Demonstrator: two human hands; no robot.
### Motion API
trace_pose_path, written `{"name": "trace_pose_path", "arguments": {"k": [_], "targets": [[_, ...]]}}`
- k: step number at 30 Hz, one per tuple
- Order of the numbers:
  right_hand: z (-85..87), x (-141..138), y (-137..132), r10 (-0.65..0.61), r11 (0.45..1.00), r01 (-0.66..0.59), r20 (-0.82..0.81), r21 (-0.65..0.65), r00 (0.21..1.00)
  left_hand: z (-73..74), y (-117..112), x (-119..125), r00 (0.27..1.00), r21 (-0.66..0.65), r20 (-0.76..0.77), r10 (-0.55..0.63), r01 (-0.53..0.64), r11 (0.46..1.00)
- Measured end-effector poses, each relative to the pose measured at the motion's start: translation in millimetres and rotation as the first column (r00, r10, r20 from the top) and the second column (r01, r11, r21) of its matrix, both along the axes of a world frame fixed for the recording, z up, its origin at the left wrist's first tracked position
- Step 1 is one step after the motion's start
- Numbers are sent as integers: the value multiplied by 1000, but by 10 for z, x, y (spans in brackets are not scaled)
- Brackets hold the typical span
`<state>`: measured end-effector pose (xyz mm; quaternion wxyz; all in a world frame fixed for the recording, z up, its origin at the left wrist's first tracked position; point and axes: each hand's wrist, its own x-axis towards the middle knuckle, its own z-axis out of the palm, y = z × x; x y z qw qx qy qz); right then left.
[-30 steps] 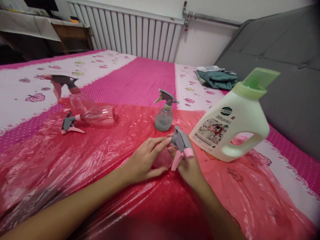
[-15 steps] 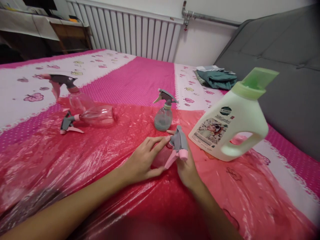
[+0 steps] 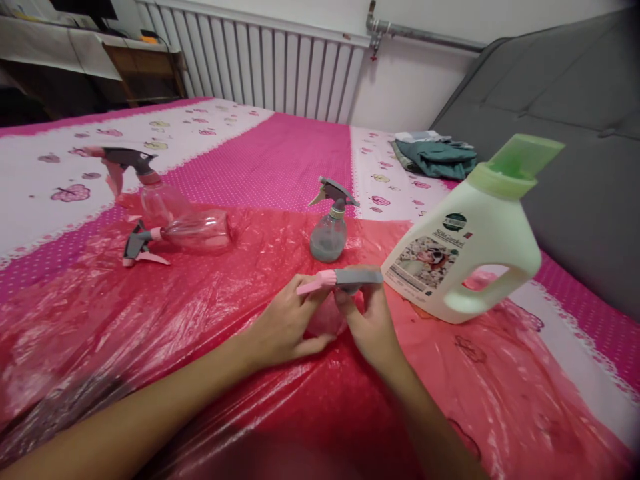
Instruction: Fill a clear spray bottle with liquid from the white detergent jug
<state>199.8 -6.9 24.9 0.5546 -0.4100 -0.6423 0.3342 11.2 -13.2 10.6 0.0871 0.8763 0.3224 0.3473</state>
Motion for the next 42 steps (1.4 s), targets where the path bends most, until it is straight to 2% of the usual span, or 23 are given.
{"name": "trace_pose_path", "arguments": {"k": [10, 19, 28, 42], "targets": [[-12, 49, 10, 41, 999, -41, 37, -16, 998, 76, -13, 19, 999, 12, 38, -32, 31, 999], [-98, 51, -6, 59, 998, -59, 26, -2, 998, 61, -5, 22, 999, 21, 21, -43, 43, 999], [-32, 70, -10, 11, 999, -13, 43, 30, 999, 66, -4, 13, 998, 21, 18, -57, 56, 998], [30, 73, 11, 71, 997, -70, 23, -42, 997, 55, -4, 25, 997, -5, 65, -33, 33, 999]]}}
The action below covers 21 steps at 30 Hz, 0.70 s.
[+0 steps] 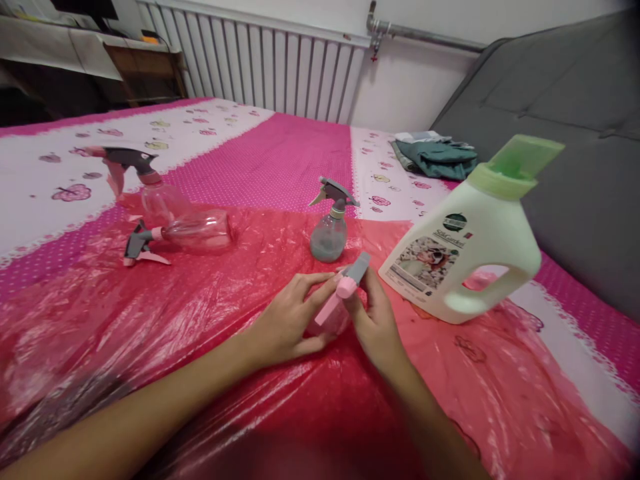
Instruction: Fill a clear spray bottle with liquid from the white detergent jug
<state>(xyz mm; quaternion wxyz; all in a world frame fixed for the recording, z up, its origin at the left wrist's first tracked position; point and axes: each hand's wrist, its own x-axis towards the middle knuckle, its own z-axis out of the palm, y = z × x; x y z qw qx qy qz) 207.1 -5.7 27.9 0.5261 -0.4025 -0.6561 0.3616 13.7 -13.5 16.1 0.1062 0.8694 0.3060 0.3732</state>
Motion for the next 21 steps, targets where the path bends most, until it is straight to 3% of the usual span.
{"name": "trace_pose_path", "arguments": {"k": [8, 16, 21], "targets": [[-47, -31, -25, -109, 992, 109, -6, 67, 994, -30, 20, -22, 1000, -43, 1, 0, 0, 999], [-77, 8, -49, 6, 997, -6, 5, 77, 1000, -52, 37, -28, 1000, -16, 3, -8, 8, 1000], [-78, -9, -43, -41, 992, 38, 20, 117, 999, -54, 21, -21, 999, -14, -32, 17, -18, 1000]]}}
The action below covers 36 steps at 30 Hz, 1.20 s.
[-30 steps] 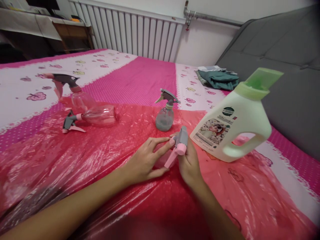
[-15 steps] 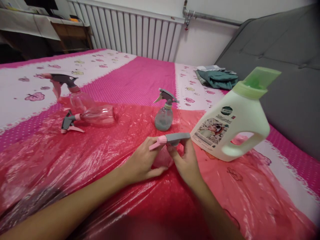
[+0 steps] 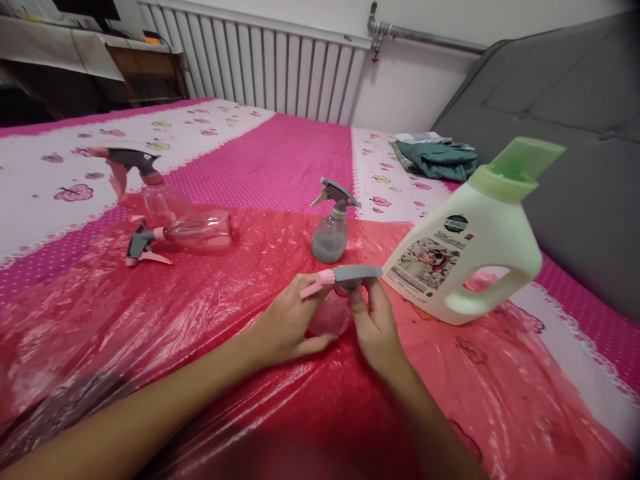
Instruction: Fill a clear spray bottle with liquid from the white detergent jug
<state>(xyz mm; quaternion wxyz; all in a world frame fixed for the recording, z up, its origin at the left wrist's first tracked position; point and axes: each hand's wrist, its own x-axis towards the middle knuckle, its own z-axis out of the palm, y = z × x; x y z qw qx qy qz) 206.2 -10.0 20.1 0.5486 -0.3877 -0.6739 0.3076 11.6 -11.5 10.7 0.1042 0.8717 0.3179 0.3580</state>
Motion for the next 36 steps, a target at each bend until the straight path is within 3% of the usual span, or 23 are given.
{"name": "trace_pose_path", "arguments": {"k": [8, 18, 26, 36], "targets": [[10, -61, 17, -85, 996, 85, -38, 2, 996, 4, -26, 12, 1000, 29, 6, 16, -16, 999], [42, 9, -32, 27, 997, -33, 92, 69, 995, 24, -21, 9, 1000, -2, 3, 28, -28, 1000], [18, -34, -16, -94, 992, 89, 46, 93, 995, 58, -48, 23, 999, -44, -17, 30, -31, 999], [5, -17, -35, -34, 999, 34, -4, 6, 999, 42, -36, 26, 999, 13, 40, 0, 0, 1000]]}}
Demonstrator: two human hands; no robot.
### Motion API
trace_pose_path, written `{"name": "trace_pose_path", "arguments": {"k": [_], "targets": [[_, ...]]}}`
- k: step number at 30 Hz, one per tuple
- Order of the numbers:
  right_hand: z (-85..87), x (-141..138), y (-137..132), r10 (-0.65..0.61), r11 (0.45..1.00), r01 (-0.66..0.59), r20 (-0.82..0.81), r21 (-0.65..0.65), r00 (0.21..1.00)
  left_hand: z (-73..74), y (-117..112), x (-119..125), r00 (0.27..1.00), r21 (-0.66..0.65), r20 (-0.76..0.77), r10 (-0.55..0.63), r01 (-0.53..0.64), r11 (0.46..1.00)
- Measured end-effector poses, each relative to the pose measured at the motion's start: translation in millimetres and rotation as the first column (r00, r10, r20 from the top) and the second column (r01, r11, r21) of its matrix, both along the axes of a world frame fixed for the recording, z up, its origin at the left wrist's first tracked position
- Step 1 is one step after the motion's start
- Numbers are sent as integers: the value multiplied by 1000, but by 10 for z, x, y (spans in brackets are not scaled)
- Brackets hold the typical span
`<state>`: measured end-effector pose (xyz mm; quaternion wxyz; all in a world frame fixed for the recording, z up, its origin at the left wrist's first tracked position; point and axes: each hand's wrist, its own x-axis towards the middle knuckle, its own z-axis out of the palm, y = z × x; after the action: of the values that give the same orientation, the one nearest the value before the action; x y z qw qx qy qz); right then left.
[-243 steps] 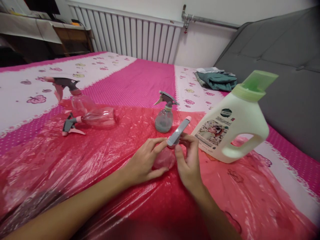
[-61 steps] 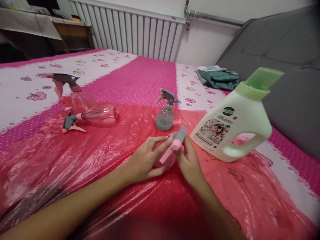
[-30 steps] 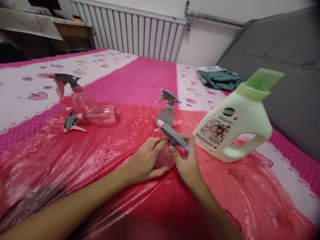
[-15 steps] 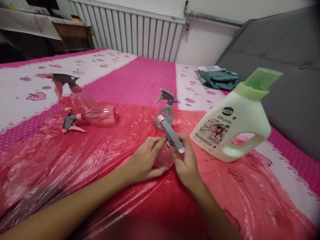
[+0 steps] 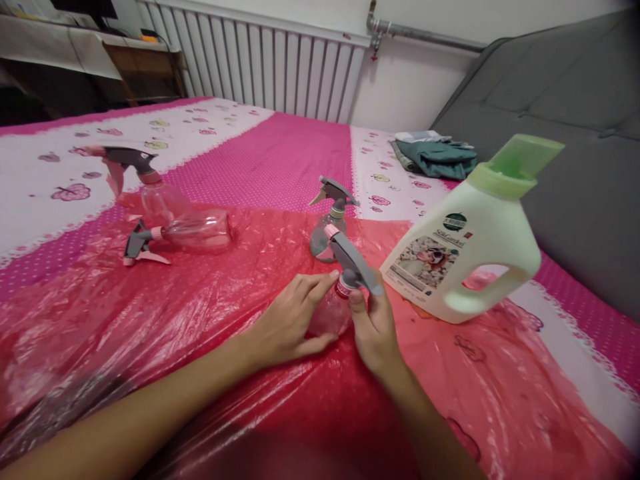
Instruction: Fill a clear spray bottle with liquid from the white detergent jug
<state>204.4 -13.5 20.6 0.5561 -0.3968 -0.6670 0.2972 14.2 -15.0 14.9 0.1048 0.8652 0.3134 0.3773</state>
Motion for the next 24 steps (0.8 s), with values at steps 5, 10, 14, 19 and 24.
{"name": "trace_pose_path", "arguments": {"k": [5, 10, 14, 19, 24], "targets": [[-12, -18, 9, -34, 999, 33, -76, -18, 997, 13, 1, 3, 1000, -1, 2, -17, 17, 1000], [-12, -15, 30, 5, 996, -12, -69, -93, 998, 6, 14, -5, 1000, -10, -3, -17, 17, 1000], [25, 6, 21, 35, 996, -38, -33, -85, 999, -4, 21, -3, 1000, -12, -2, -13, 13, 1000], [69, 0, 4, 17, 996, -20, -38, -90, 999, -15, 14, -4, 1000, 11, -5, -7, 7, 1000], [55, -10, 28, 11, 994, -15, -44, -104, 999, -18, 22, -8, 1000, 2, -18, 7, -7, 1000]]}}
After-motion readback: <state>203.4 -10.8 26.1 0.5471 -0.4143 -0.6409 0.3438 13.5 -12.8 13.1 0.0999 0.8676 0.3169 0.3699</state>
